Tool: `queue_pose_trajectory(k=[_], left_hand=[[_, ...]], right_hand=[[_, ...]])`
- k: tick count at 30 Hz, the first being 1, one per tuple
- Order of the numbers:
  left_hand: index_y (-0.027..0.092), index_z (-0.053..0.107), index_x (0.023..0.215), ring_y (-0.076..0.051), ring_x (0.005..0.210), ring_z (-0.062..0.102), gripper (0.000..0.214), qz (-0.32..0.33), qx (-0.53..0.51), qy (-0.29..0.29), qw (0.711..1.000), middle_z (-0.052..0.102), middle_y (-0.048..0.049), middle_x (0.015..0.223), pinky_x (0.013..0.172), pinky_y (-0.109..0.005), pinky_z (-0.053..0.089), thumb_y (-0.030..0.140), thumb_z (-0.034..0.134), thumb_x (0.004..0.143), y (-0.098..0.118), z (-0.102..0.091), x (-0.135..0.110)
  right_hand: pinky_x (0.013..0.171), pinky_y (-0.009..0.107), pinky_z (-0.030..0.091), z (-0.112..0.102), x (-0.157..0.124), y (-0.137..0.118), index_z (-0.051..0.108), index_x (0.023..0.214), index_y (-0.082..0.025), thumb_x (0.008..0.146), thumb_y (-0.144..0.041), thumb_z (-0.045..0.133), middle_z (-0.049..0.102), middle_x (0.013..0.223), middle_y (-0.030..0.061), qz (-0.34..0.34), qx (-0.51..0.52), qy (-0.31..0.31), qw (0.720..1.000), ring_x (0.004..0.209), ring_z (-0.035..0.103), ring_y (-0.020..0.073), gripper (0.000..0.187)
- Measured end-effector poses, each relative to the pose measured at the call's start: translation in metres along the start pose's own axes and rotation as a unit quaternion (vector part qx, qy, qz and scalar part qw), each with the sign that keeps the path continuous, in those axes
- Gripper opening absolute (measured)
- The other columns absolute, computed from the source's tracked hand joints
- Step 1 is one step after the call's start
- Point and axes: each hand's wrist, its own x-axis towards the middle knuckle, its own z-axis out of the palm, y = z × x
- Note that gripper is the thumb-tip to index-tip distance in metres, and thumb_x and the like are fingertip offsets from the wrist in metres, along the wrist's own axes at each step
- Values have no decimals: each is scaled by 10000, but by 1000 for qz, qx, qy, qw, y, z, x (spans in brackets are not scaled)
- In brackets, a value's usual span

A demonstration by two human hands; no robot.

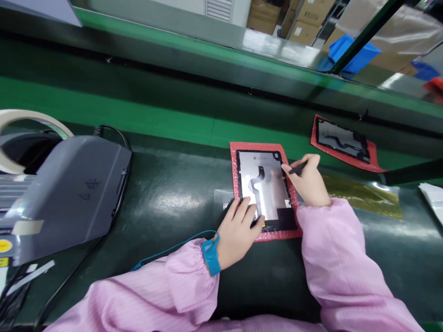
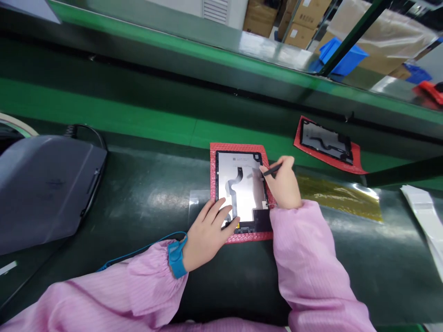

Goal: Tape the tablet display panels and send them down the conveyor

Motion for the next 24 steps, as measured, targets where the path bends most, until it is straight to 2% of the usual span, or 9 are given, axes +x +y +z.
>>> queue_pose_trajectory(k=[3,6,11,14,16,19,22,24], left_hand=[[194,526,1404,-373,1464,350,603,50,-30,-43,997,484,-156,1520,1198,-540,224,512,638,904,4,1,-4],[219,425,1491,-361,1508,270,721,103,-59,-92,989,367,-146,1608,1219,-541,128,608,582,905,2,0,-7],[246,362,1534,-351,1538,188,711,90,-60,-111,988,275,-134,1652,1226,-544,53,582,549,936,-2,0,-7],[249,336,1549,-368,1541,162,713,71,-60,-105,990,233,-131,1667,1222,-570,47,542,563,940,-2,0,-7],[266,316,1559,-353,1546,147,704,88,-68,-99,989,236,-95,1671,1226,-579,39,519,557,948,-2,1,-7],[234,343,1549,-304,1545,180,677,143,-88,-113,979,315,-75,1645,1246,-536,75,533,508,964,-4,2,-8],[181,379,1532,-347,1524,228,705,138,-96,-137,976,362,-113,1618,1228,-551,160,568,494,954,-8,3,-10],[194,372,1538,-384,1516,231,717,133,-96,-142,976,356,-107,1621,1209,-581,189,581,496,947,-10,3,-11]], right_hand=[[582,356,458,-16,-11,18,293,941,-278,776,-572,659,589,742,-9,90,-49,-46,994,601,616,242,498],[533,332,443,-17,-22,25,316,922,-280,743,-608,680,569,688,-28,124,3,-100,987,550,599,230,521],[594,307,437,0,-32,22,355,920,-271,693,-567,757,502,710,-58,62,95,-97,989,599,531,176,548],[692,294,453,7,-35,14,345,917,-276,756,-488,737,448,782,-57,18,191,-48,980,709,523,157,474],[724,276,453,10,-30,8,325,925,-285,803,-434,709,427,823,-51,-13,249,-14,968,766,523,147,429],[695,247,453,21,-2,-3,279,939,-303,828,-415,673,401,852,-49,-53,298,14,953,768,516,136,424],[713,251,477,39,51,-13,205,927,-311,848,-450,575,391,861,-51,-71,246,65,964,763,528,134,403],[739,269,484,48,91,-17,193,923,-307,865,-434,524,415,874,-41,-65,208,87,972,790,547,142,359]])
